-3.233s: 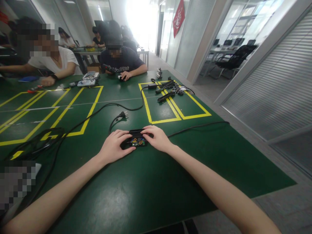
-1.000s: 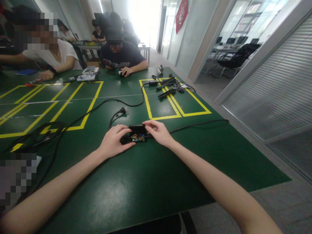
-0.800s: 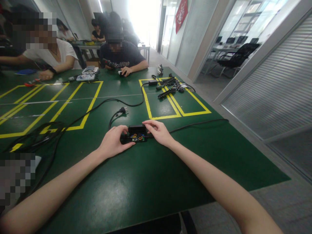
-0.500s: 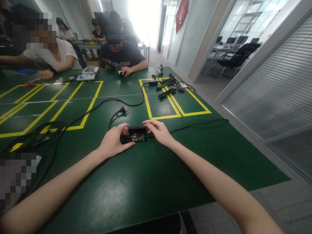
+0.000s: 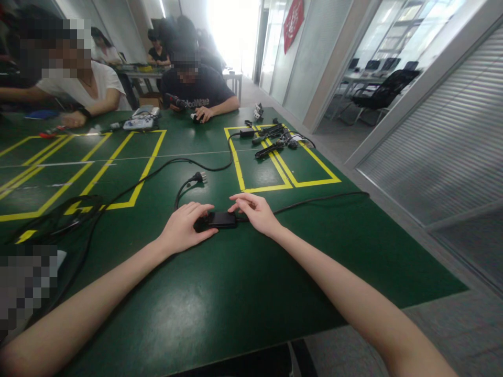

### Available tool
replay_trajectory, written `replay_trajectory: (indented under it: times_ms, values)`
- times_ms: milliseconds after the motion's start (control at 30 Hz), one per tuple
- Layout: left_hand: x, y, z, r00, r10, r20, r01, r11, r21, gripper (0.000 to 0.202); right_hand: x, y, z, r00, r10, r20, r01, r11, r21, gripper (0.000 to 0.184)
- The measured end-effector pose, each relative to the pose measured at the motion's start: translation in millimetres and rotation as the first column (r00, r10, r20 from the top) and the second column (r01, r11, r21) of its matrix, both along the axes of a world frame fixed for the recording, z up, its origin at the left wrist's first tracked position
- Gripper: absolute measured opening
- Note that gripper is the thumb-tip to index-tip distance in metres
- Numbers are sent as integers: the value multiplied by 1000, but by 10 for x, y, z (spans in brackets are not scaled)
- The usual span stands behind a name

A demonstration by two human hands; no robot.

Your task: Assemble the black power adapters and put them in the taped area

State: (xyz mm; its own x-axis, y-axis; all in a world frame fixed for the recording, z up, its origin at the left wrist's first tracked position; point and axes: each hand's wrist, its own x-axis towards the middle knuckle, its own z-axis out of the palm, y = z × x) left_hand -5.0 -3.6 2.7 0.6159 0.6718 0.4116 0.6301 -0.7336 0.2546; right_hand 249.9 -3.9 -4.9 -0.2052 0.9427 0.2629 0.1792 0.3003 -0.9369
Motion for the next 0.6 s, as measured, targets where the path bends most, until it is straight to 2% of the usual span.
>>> replay_trajectory:
  times_ms: [100,367,467,600]
  values:
    - [8,5,6,1000,-9,-16,10,1000,12,37,-3,-7,-1,1000,-14,8,14,1000,-5,37]
    - [0,4,-1,999,-41,-29,42,999,22,33,-1,-33,86,995,1,101,-8,998,70,26]
    - [5,2,-1,998,-44,-36,46,998,33,34,32,-41,98,978,57,201,-93,981,171,22]
    - [24,12,7,999,-23,-45,25,999,29,33,56,-34,43,921,99,376,-231,918,322,33]
